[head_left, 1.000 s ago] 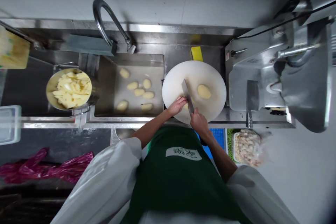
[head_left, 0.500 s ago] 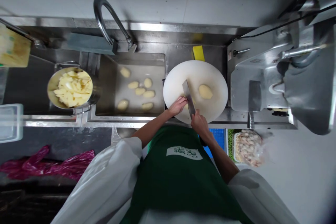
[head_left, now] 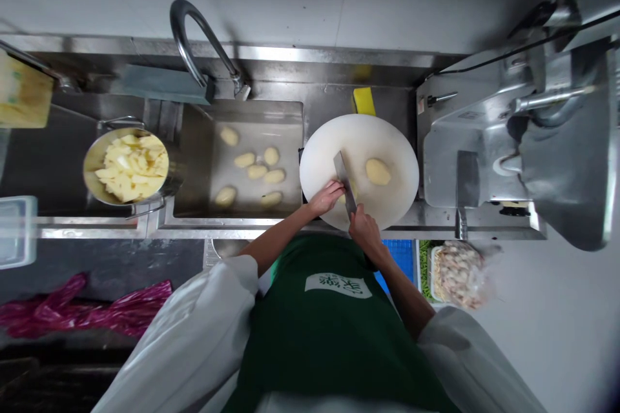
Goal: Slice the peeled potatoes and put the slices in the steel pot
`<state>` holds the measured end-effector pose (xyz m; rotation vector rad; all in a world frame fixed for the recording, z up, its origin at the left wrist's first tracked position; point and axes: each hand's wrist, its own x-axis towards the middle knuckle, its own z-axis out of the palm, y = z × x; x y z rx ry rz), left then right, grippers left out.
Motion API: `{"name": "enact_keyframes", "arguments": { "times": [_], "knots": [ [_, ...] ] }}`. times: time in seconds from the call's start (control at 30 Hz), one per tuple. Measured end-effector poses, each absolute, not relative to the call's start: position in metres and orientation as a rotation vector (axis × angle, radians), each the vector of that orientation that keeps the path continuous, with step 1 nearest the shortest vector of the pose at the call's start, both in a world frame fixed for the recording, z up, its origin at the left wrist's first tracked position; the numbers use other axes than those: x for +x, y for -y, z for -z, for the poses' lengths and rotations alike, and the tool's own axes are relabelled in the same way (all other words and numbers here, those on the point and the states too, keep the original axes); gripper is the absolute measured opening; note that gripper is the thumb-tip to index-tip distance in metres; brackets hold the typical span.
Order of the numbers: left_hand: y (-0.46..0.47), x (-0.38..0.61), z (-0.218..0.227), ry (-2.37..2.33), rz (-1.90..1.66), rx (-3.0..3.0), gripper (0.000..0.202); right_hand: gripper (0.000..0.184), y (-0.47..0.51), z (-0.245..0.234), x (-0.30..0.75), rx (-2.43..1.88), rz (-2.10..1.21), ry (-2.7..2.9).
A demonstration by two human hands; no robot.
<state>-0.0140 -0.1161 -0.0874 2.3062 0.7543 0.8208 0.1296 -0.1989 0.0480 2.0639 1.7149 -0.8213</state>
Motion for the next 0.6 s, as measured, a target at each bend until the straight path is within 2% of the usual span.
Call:
{"name": "enact_keyframes", "arguments": {
  "times": [0.2,0.47,0.6],
  "knots": [
    [0.116,-0.014,0.085,-0.772,-0.805,2.305,0.033,0.029,0.206,-0.055,0.136,2.058,0.813,-1.731],
    [0.116,-0.018,0.085,-0.772,-0.800,2.301,0.031,0.033,0.193,-0.039,0.121,2.059,0.806,-1.712],
    [0.116,-0.019,0.085,-0.784,-0.769,2.313,0.031,0.033,0.198,-0.051,0.124,2.060,0.779,-1.728]
  ]
}}
